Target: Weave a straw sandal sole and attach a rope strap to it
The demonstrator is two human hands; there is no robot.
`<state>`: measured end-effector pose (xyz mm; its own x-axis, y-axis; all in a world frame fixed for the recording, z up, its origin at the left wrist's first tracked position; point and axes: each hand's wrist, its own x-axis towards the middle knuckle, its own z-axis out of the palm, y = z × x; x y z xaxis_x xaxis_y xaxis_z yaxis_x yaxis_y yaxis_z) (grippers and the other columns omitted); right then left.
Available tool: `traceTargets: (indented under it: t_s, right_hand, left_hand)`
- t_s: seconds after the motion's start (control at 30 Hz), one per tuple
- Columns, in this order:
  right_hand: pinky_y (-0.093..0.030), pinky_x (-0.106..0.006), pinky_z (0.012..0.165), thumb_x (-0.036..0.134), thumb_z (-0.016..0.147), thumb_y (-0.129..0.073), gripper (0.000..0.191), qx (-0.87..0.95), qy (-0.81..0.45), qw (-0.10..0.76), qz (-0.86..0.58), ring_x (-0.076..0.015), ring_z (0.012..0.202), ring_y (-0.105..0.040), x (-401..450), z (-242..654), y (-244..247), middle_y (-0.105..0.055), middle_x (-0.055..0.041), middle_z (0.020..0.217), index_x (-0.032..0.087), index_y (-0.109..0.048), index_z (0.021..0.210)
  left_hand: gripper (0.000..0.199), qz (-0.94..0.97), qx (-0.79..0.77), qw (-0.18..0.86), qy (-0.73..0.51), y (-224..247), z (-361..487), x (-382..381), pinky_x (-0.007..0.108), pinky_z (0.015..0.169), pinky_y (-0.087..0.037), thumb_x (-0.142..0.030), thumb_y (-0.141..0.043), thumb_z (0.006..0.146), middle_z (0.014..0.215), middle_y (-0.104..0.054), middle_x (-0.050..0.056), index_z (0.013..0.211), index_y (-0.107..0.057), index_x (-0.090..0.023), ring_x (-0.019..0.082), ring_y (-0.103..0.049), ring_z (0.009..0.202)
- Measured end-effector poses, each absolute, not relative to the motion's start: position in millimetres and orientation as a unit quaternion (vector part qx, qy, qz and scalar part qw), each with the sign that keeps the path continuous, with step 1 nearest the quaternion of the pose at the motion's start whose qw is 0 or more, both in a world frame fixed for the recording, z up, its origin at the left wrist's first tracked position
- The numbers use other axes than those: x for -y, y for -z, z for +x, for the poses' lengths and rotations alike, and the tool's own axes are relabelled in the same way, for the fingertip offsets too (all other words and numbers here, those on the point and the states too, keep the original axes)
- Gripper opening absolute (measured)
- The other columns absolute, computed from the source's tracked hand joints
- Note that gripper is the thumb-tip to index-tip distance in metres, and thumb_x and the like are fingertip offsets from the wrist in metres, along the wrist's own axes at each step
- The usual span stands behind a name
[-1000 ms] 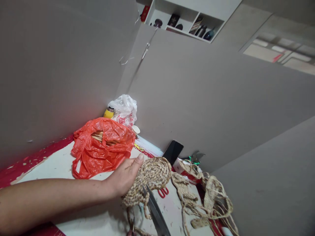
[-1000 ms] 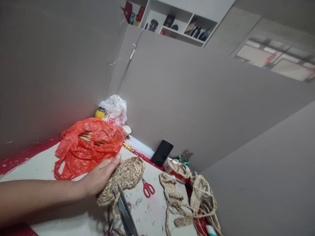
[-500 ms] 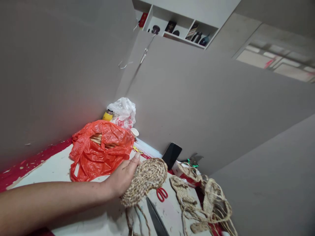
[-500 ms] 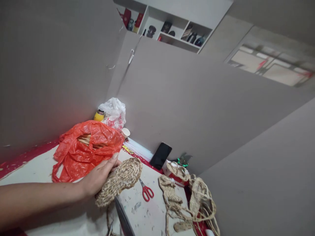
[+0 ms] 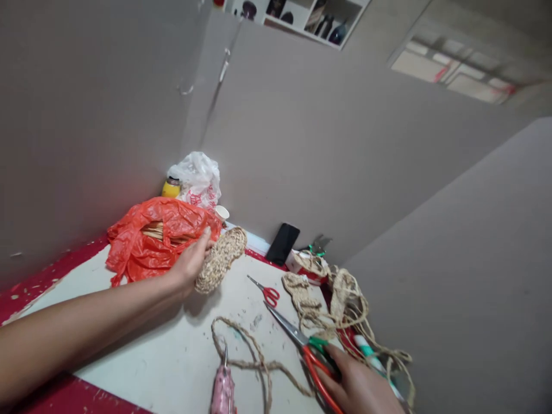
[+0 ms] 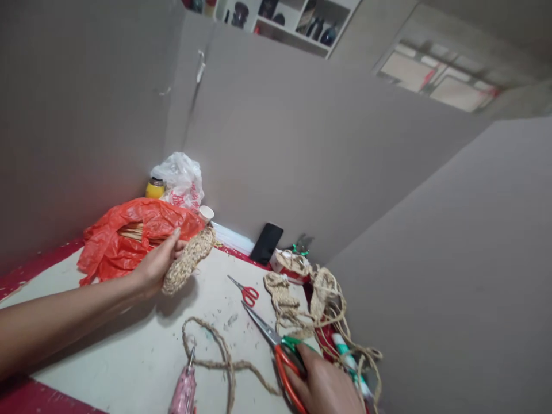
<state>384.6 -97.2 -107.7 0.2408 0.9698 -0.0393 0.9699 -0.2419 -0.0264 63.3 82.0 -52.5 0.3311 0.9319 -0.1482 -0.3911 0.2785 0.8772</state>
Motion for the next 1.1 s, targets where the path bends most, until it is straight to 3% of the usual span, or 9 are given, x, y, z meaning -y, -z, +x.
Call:
traceTargets:
  t_s: [0.17,0.27,0.37,0.47,0.6,0.8,0.9,0.97,1.1]
  right_hand:
    - [-0.049,-0.038,0.073,0.04,0.084,-0.047,0.035,-0.642,-0.047,0.021,0.765,-0.0312,0.087,-0.066,103,377,96,-0.07,-0.0152,0.096,0.018,-0.067,0.101]
    - [-0.047,-0.039,0.08,0.039,0.088,-0.043,0.036,-0.651,-0.06,-0.05,0.755,-0.0297,0.093,-0.064,106,348,79,-0.068,-0.0142,0.101,0.017,-0.066,0.104]
    - [-0.048,-0.032,0.073,0.041,0.09,-0.044,0.037,-0.665,0.052,-0.104,0.738,-0.0228,0.082,-0.065,102,299,71,-0.069,-0.0123,0.102,0.017,-0.064,0.11]
    - [-0.046,-0.029,0.075,0.034,0.082,-0.057,0.047,-0.696,0.099,-0.065,0.708,-0.024,0.089,-0.066,90,262,77,-0.07,-0.0105,0.105,0.019,-0.054,0.126]
    - [-0.044,-0.021,0.068,0.019,0.084,-0.048,0.018,-0.703,0.068,-0.055,0.706,-0.0165,0.077,-0.067,74,271,78,-0.072,-0.0018,0.084,0.024,-0.066,0.086]
    - [-0.046,-0.036,0.065,0.021,0.075,-0.055,0.023,-0.592,-0.073,-0.061,0.8,-0.0315,0.079,-0.068,68,331,43,-0.07,-0.02,0.096,0.014,-0.067,0.093]
    - [-0.049,-0.039,0.072,0.036,0.083,-0.05,0.036,-0.592,-0.059,-0.193,0.78,-0.0284,0.082,-0.067,68,317,27,-0.065,-0.0194,0.113,0.014,-0.063,0.11]
    - [-0.052,-0.036,0.07,0.048,0.084,-0.05,0.04,-0.596,0.074,-0.343,0.722,-0.0256,0.081,-0.067,63,292,19,-0.069,-0.0149,0.104,0.016,-0.066,0.103]
    - [-0.05,-0.029,0.051,0.056,0.081,-0.056,0.059,-0.534,0.311,-0.479,0.623,-0.0228,0.076,-0.065,35,244,16,-0.069,-0.0141,0.095,0.011,-0.058,0.12]
  left_hand:
    - [0.058,0.371,-0.371,0.735,-0.431,63,67,-94,0.023,0.045,-0.041,-0.059,-0.041,0.087,0.065,-0.071,0.008,0.093,-0.069,-0.009,0.014,-0.058,0.046]
    - [0.054,0.357,-0.391,0.737,-0.42,68,69,-99,0.022,0.043,-0.042,-0.053,-0.038,0.09,0.058,-0.068,0.007,0.09,-0.069,-0.009,0.015,-0.058,0.044]
    - [0.054,0.357,-0.389,0.74,-0.416,71,70,-101,0.023,0.043,-0.043,-0.054,-0.038,0.09,0.057,-0.068,0.008,0.086,-0.069,-0.009,0.016,-0.058,0.044]
    - [0.054,0.358,-0.381,0.741,-0.421,73,68,-101,0.022,0.043,-0.042,-0.053,-0.037,0.09,0.054,-0.066,0.007,0.082,-0.068,-0.009,0.014,-0.056,0.042]
    - [0.056,0.361,-0.364,0.737,-0.44,77,64,-101,0.023,0.045,-0.042,-0.059,-0.043,0.086,0.057,-0.066,0.008,0.077,-0.067,-0.009,0.014,-0.057,0.044]
    - [0.066,0.385,-0.33,0.732,-0.455,80,62,-97,0.025,0.048,-0.042,-0.07,-0.048,0.076,0.059,-0.067,0.01,0.077,-0.069,-0.008,0.016,-0.057,0.048]
    - [0.071,0.41,-0.31,0.729,-0.453,77,65,-87,0.025,0.05,-0.042,-0.076,-0.05,0.07,0.061,-0.068,0.01,0.077,-0.07,-0.009,0.017,-0.058,0.051]
    - [0.073,0.426,-0.302,0.724,-0.451,74,67,-79,0.026,0.052,-0.043,-0.078,-0.051,0.066,0.064,-0.069,0.01,0.079,-0.07,-0.009,0.018,-0.059,0.054]
    - [0.074,0.481,-0.276,0.714,-0.427,68,69,-65,0.027,0.057,-0.044,-0.077,-0.042,0.074,0.071,-0.071,0.01,0.088,-0.069,-0.01,0.019,-0.062,0.06]
